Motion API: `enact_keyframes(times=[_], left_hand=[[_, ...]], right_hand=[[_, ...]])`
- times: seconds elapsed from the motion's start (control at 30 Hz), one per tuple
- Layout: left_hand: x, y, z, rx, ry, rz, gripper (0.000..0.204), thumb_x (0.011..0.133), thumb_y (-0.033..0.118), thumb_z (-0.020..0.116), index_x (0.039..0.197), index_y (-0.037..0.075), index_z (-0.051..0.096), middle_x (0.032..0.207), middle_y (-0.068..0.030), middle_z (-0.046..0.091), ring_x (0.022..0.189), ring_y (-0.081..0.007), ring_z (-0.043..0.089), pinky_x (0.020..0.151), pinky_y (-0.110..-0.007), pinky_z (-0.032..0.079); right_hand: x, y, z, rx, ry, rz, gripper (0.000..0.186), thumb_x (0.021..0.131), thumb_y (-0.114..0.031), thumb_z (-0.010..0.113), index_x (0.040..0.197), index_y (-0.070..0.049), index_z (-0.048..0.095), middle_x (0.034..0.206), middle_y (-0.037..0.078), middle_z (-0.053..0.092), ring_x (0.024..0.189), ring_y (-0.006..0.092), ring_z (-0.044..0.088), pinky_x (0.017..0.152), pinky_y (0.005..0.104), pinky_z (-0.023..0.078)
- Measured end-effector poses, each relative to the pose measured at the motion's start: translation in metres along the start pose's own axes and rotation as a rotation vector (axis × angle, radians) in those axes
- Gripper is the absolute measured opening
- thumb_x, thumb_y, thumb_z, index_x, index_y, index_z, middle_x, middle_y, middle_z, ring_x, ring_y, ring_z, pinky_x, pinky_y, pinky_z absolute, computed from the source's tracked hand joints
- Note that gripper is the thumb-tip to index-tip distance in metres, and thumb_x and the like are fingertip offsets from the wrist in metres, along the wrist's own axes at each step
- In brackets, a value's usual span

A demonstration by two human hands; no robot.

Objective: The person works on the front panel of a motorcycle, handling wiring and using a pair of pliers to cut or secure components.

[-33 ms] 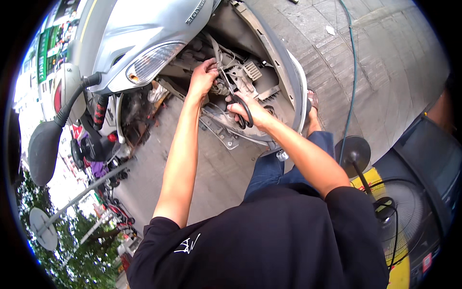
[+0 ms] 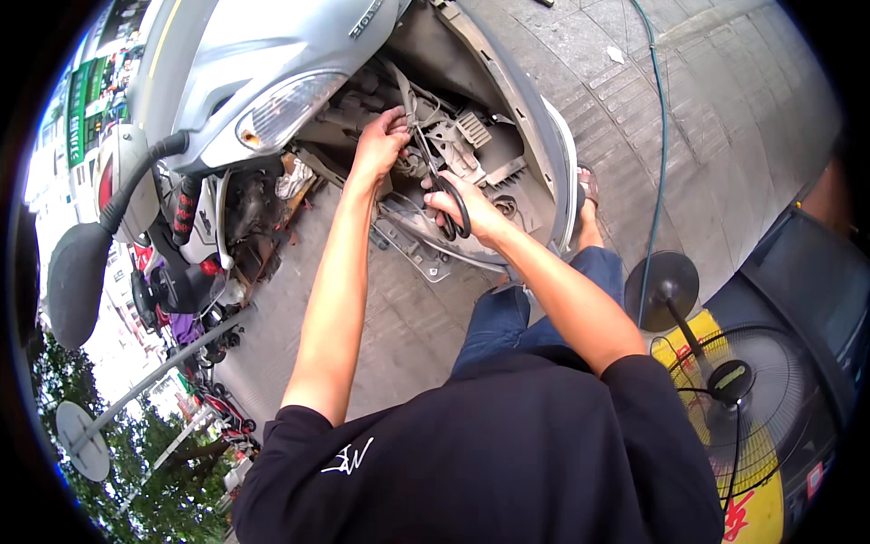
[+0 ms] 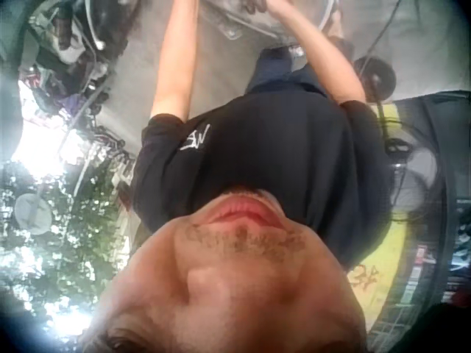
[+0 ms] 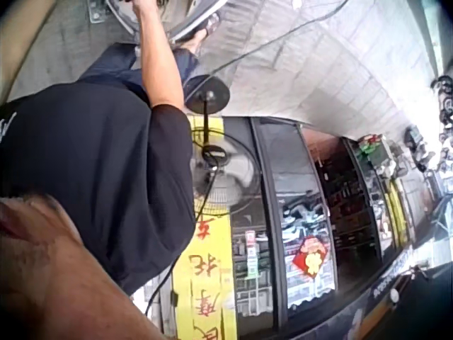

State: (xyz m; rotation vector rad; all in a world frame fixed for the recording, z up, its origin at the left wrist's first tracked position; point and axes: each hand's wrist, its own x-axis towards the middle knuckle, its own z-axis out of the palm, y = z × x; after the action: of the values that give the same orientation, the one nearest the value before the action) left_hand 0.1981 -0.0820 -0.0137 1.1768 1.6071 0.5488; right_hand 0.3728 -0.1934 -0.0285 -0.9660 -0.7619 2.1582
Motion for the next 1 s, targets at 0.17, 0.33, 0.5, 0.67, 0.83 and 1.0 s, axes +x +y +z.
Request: enact_keyframes(times=[0.17, 0.33, 0.5, 0.67, 0.83, 1.0], left_hand=[[-0.001, 0.006, -0.004, -0.075, -0.075, 0.021, 0.053, 0.082, -0.005, 0.055, 0.135, 0.0, 0.05, 0.122, -0.0111, 0.065, 0.101, -0.0151, 0.063, 0.066, -0.025, 0.052], [-0.003, 0.002, -0.005, -0.042, -0.016, 0.065, 0.043, 0.086, -0.001, 0.057, 0.129, -0.002, 0.054, 0.115, -0.0079, 0.068, 0.089, -0.0097, 0.063, 0.064, -0.022, 0.048], [-0.002, 0.002, -0.007, -0.003, 0.014, 0.085, 0.042, 0.086, 0.0, 0.058, 0.128, -0.002, 0.055, 0.112, -0.0075, 0.07, 0.083, -0.0084, 0.063, 0.061, -0.02, 0.046], [0.003, -0.006, -0.007, -0.023, -0.009, 0.118, 0.043, 0.085, 0.0, 0.058, 0.128, -0.002, 0.056, 0.112, -0.0073, 0.07, 0.083, -0.0075, 0.063, 0.06, -0.019, 0.046], [0.006, -0.009, -0.01, -0.022, -0.032, 0.145, 0.043, 0.085, 0.001, 0.058, 0.128, -0.002, 0.056, 0.113, -0.0073, 0.07, 0.083, -0.0073, 0.063, 0.06, -0.019, 0.045], [0.008, -0.006, -0.011, 0.022, -0.041, 0.154, 0.043, 0.085, 0.0, 0.058, 0.128, -0.003, 0.056, 0.115, -0.0097, 0.069, 0.089, -0.0094, 0.064, 0.065, -0.02, 0.047]], right_hand=[[0.008, 0.023, 0.014, 0.116, 0.081, -0.103, 0.034, 0.092, -0.023, 0.06, 0.118, -0.001, 0.053, 0.079, 0.005, 0.059, 0.066, 0.0108, 0.056, 0.057, 0.0255, 0.046], [0.013, 0.03, 0.021, 0.12, 0.108, -0.143, 0.033, 0.091, -0.022, 0.062, 0.116, -0.002, 0.055, 0.077, 0.002, 0.059, 0.064, 0.0091, 0.055, 0.059, 0.0236, 0.044], [0.011, 0.032, 0.029, 0.129, 0.098, -0.17, 0.034, 0.09, -0.023, 0.062, 0.116, -0.003, 0.055, 0.077, 0.002, 0.059, 0.065, 0.0086, 0.055, 0.06, 0.0231, 0.045], [0.014, 0.031, 0.034, 0.148, 0.113, -0.179, 0.036, 0.091, -0.028, 0.061, 0.117, -0.004, 0.053, 0.079, 0.003, 0.058, 0.064, 0.0085, 0.053, 0.057, 0.0228, 0.044], [0.019, 0.036, 0.034, 0.132, 0.128, -0.213, 0.034, 0.093, -0.026, 0.06, 0.118, -0.004, 0.054, 0.078, 0.001, 0.057, 0.064, 0.0076, 0.052, 0.058, 0.0226, 0.044], [0.023, 0.043, 0.034, 0.299, 0.075, -0.234, 0.035, 0.093, -0.023, 0.062, 0.122, -0.004, 0.054, 0.08, 0.001, 0.058, 0.065, 0.0069, 0.053, 0.059, 0.0212, 0.045]])
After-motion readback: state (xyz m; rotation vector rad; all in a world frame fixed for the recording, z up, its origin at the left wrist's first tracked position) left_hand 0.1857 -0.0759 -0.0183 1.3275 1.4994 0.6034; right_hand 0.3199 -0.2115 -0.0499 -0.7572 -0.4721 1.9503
